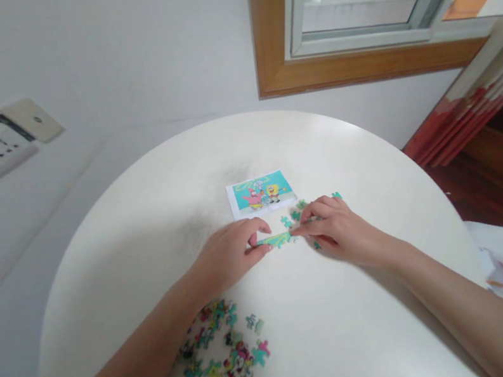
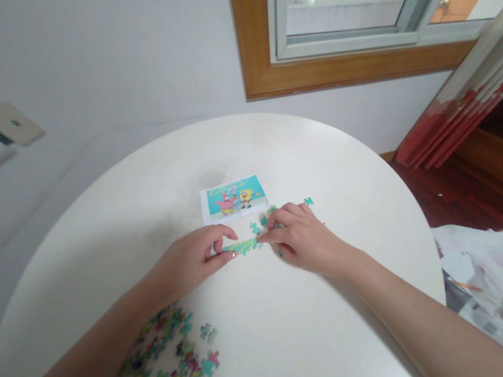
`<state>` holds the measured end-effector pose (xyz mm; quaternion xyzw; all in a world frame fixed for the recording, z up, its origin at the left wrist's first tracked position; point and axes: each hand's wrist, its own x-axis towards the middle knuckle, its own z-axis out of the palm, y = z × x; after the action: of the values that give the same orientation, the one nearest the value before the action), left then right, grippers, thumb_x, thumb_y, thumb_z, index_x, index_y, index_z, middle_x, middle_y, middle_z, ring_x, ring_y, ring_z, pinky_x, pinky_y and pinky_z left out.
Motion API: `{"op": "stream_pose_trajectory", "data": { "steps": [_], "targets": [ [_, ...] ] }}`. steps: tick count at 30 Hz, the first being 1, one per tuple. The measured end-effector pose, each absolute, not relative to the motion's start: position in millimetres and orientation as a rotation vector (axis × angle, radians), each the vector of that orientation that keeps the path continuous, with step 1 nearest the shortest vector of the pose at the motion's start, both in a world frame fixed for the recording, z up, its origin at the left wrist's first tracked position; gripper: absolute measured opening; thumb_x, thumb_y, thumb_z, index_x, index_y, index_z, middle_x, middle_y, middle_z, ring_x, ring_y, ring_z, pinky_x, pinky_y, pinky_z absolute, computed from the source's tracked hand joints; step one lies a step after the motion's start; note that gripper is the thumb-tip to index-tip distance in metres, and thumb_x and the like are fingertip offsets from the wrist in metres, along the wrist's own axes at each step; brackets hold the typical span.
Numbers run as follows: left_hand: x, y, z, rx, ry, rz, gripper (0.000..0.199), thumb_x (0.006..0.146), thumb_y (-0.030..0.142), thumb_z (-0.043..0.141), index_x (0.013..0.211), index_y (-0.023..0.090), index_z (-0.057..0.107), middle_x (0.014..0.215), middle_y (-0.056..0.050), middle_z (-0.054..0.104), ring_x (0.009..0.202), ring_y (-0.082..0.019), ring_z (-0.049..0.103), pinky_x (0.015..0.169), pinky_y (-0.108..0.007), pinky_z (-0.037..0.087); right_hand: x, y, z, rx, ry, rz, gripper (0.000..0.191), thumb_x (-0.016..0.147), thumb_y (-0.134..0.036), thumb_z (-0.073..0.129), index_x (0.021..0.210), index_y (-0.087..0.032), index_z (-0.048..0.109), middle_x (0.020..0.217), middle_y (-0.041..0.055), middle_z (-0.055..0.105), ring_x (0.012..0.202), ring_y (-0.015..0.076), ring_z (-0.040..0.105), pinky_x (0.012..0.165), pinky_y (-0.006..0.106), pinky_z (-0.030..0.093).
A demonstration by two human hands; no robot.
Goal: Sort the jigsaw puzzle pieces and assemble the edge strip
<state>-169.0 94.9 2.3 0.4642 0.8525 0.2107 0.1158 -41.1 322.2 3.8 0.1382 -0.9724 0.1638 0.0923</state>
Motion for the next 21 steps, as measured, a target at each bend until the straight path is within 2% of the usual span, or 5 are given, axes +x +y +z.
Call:
{"op": "stream_pose_trajectory", "data": {
  "steps": [4,6,9,15,21],
  "targets": [
    [-169.2,95.0,3.9,1.350,2.489,0.615,0.026,0.086,0.038,0.059,0.108,0.025,0.062,0.078,0.003,0.059,0.065,-0.014,0.053,0.061,-0.025,0.035,-39.9,326.0,9.1,0.294,-2.812,0.538,0.038,0.087,-0.011,0.053,0.118,-0.026,0.067,0.107,0.0082,0.065,0.099,0.0240,0.054,0.085,0.039,0.038],
    [-169.6,94.3,5.5,1.351,2.475,0.617,0.025,0.087,0.037,0.057,0.108,0.024,0.063,0.076,0.003,0.059,0.064,-0.014,0.053,0.061,-0.025,0.035,-39.7,332.6,13.1,0.206,-2.727,0.631,0.032,0.088,-0.012,0.051,0.113,-0.023,0.068,0.103,0.0088,0.066,0.096,0.0236,0.056,0.085,0.039,0.040],
    [-171.5,92.4,7.0,1.375,2.449,0.637,0.025,0.090,0.033,0.051,0.108,0.023,0.064,0.073,0.003,0.059,0.063,-0.014,0.053,0.063,-0.025,0.036,-40.8,345.4,17.4,0.014,-2.524,0.885,0.023,0.089,-0.018,0.050,0.102,-0.022,0.068,0.095,0.0068,0.065,0.091,0.0218,0.057,0.084,0.038,0.043],
    [-177.7,90.0,5.8,1.356,2.428,0.668,0.031,0.090,0.026,0.045,0.112,0.022,0.067,0.071,0.001,0.060,0.063,-0.014,0.052,0.060,-0.024,0.036,-44.6,361.3,19.6,-0.443,-1.954,1.620,0.014,0.083,-0.027,0.062,0.095,-0.025,0.069,0.084,0.0001,0.062,0.080,0.0144,0.057,0.076,0.029,0.043],
    [-182.5,89.3,3.9,1.314,2.374,0.716,0.034,0.090,0.025,0.042,0.114,0.019,0.066,0.064,0.002,0.056,0.057,-0.013,0.047,0.054,-0.022,0.032,-46.9,364.1,20.9,-0.535,-1.653,1.858,0.012,0.076,-0.023,0.067,0.087,-0.025,0.072,0.078,-0.0021,0.062,0.073,0.0103,0.055,0.071,0.024,0.041]
  ]
}}
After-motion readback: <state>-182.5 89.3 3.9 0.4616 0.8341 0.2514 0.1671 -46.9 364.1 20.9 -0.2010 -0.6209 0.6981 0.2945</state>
